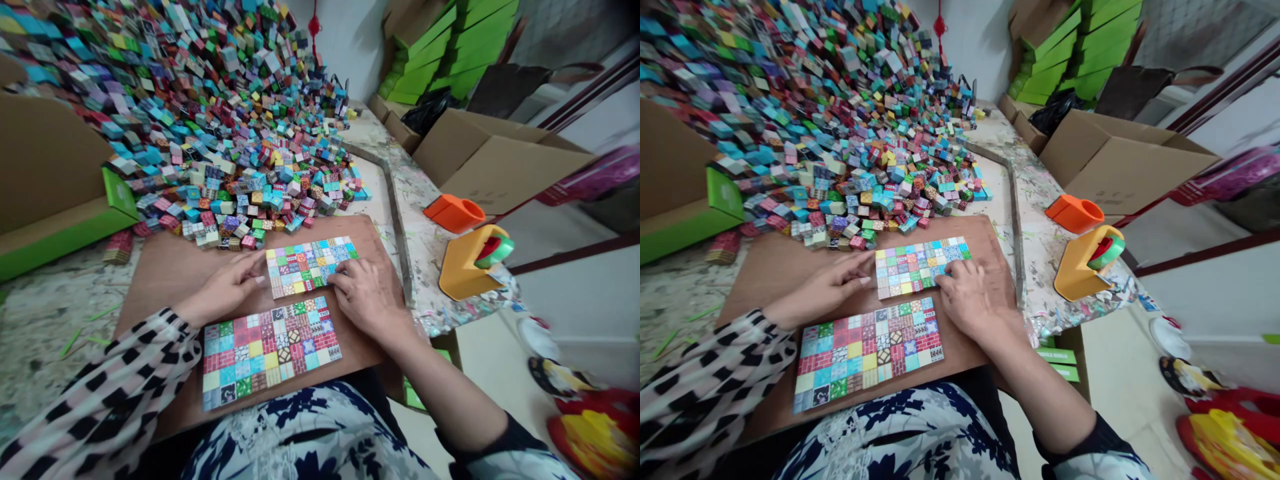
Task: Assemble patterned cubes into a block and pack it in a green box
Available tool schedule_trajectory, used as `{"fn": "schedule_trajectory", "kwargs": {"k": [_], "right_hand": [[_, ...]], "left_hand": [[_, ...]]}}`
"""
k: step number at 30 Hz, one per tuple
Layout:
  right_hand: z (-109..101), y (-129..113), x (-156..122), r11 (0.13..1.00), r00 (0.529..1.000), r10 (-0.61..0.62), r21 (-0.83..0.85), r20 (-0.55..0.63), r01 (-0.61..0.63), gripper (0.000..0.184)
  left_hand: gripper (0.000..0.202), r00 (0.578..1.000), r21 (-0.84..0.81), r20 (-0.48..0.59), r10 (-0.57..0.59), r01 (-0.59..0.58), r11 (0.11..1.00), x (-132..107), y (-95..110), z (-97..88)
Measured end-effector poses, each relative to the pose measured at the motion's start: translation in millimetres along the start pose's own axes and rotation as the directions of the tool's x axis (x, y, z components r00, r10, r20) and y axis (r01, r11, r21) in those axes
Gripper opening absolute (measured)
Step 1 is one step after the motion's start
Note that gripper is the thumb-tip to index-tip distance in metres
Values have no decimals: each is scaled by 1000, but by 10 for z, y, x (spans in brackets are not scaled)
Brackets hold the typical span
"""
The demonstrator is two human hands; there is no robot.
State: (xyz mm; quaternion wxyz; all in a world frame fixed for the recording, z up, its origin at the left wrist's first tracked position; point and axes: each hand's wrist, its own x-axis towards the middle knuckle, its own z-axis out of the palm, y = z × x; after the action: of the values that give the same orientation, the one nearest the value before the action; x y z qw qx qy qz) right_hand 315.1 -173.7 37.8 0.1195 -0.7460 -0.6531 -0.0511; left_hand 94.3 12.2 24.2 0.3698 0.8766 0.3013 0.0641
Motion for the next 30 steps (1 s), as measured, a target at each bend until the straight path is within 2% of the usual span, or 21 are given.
{"fn": "schedule_trajectory", "kwargs": {"k": [7,13,17,21,25,30], "right_hand": [[-46,-53,58,1000,1000,-1,-13,-27,1,21],[47,-122,59,996,996,-85,-20,-21,84,23],[42,-127,67,996,996,-80,-42,-24,79,22],[-5,-183,73,996,995,-93,-6,-36,93,23],[49,-233,58,989,988,-143,23,-58,145,25],[79,-241,82,990,989,-130,54,-64,133,24]], "left_hand": [[68,1000,9,25,-16,16,1000,-6,-10,9],[64,1000,26,4,-8,8,1000,-8,7,15],[62,1000,25,-1,-2,2,1000,-14,27,15],[62,1000,19,-7,5,-5,1000,-11,21,17],[59,999,28,-16,31,-31,999,-8,0,19],[57,999,31,-22,40,-39,999,-13,0,24]]}}
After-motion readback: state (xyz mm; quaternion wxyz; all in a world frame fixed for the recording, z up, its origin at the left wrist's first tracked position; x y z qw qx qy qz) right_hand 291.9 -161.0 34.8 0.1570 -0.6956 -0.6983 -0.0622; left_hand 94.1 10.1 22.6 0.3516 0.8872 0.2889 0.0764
